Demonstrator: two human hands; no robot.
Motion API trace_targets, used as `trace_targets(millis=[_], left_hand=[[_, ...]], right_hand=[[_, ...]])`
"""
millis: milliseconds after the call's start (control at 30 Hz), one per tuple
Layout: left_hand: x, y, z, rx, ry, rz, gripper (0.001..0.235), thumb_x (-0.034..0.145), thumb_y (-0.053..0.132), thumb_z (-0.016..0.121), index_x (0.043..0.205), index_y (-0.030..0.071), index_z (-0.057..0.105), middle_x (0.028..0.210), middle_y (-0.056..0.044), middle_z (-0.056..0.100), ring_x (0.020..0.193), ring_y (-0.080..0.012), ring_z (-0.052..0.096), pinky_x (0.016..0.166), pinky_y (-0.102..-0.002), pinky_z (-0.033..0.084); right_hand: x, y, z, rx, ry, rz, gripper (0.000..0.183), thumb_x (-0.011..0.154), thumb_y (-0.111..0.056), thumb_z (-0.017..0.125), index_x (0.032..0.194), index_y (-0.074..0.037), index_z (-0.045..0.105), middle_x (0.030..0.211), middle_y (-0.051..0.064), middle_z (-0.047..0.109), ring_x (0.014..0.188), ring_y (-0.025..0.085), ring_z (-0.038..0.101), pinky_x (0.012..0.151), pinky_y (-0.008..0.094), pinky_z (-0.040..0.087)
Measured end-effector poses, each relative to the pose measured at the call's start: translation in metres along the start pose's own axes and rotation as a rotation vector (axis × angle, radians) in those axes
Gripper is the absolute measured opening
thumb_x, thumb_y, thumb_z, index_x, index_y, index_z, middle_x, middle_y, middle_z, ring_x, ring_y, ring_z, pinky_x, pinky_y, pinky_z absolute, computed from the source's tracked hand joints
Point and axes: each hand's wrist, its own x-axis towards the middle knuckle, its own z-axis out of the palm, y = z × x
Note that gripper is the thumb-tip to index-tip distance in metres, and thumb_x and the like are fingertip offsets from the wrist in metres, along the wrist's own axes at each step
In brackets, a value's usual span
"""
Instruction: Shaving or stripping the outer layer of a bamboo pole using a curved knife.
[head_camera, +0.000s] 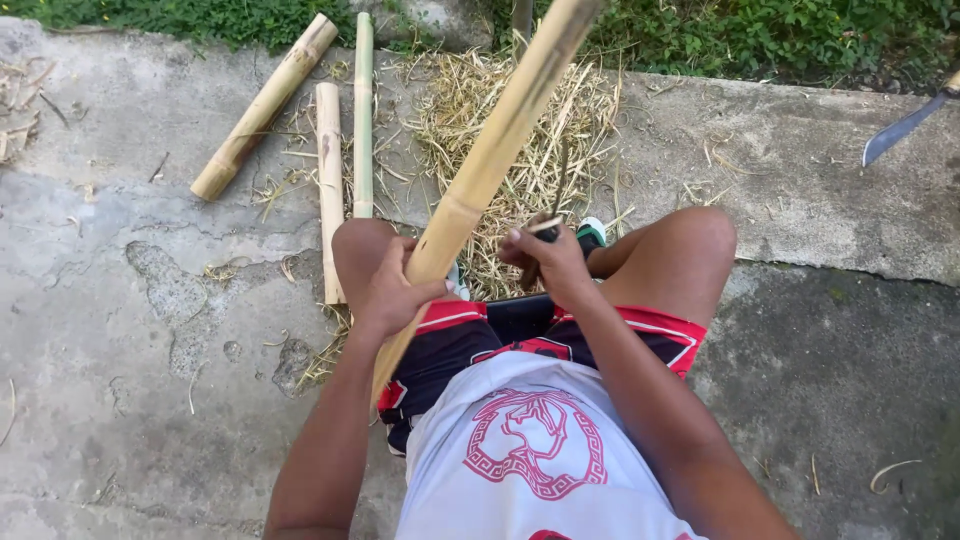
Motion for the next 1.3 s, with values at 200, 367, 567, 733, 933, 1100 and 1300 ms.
trace_targets(millis=[200,367,567,733,933,1100,1300], left_hand=[[0.019,0.024,0.012,-0.686,-0.253,-0.276,0.09,0.073,0.025,0.085,0.146,0.005,0.036,0.096,-0.016,0.063,0.076,-0.0243,0.069,0.059,-0.043,0.06],[0.052,0.054,0.02,-0.69,-0.296,-0.414,0.076,0.079,0.027,0.077,0.14,0.01,0.036,0.08,-0.015,0.064,0.056,-0.0239,0.066,0.047,-0.039,0.058],[0.122,0.055,0.05,-0.766,-0.304,-0.417,0.054,0.086,0.032,0.074,0.121,0.004,0.045,0.076,-0.014,0.066,0.054,-0.023,0.067,0.047,-0.04,0.059],[0.179,0.034,0.076,-0.984,-0.382,-0.388,0.049,0.088,0.032,0.075,0.109,-0.006,0.053,0.07,-0.015,0.065,0.051,-0.0241,0.067,0.046,-0.04,0.06],[0.19,0.053,0.087,-0.901,-0.238,-0.396,0.055,0.082,0.027,0.075,0.116,0.004,0.039,0.071,-0.017,0.065,0.051,-0.027,0.066,0.046,-0.045,0.058],[0.175,0.058,0.097,-0.875,-0.204,-0.394,0.058,0.08,0.028,0.077,0.115,0.01,0.035,0.073,-0.017,0.065,0.051,-0.0266,0.067,0.046,-0.045,0.06],[0.18,0.073,0.104,-0.803,-0.173,-0.4,0.059,0.082,0.027,0.075,0.118,0.01,0.031,0.074,-0.018,0.065,0.051,-0.027,0.067,0.045,-0.043,0.06]], right_hand=[[-0.015,0.031,-0.081,-0.215,-0.007,0.122,0.035,0.095,-0.018,0.079,0.076,-0.005,0.053,0.061,0.003,0.051,0.048,0.014,0.051,0.05,0.031,0.048],[-0.023,0.043,-0.095,-0.103,0.102,0.308,0.03,0.091,-0.021,0.075,0.072,-0.011,0.055,0.057,0.0,0.048,0.047,0.014,0.051,0.048,0.032,0.047],[-0.003,0.052,-0.093,-0.216,0.099,0.352,0.036,0.09,-0.024,0.077,0.07,-0.01,0.051,0.058,0.001,0.05,0.049,0.015,0.053,0.049,0.034,0.047],[-0.004,0.046,-0.086,-0.238,0.197,0.477,0.03,0.085,-0.025,0.077,0.071,-0.011,0.054,0.057,0.001,0.049,0.046,0.017,0.053,0.044,0.038,0.046],[-0.004,0.051,-0.098,-0.2,0.157,0.434,0.033,0.088,-0.026,0.077,0.072,-0.011,0.052,0.058,0.0,0.051,0.047,0.015,0.054,0.046,0.035,0.048],[-0.009,0.048,-0.099,-0.169,0.133,0.403,0.028,0.089,-0.025,0.076,0.075,-0.012,0.056,0.06,-0.001,0.05,0.047,0.014,0.053,0.05,0.033,0.051],[-0.008,0.046,-0.106,-0.16,0.124,0.419,0.034,0.091,-0.026,0.076,0.074,-0.01,0.052,0.06,0.0,0.051,0.047,0.014,0.053,0.05,0.033,0.051]])
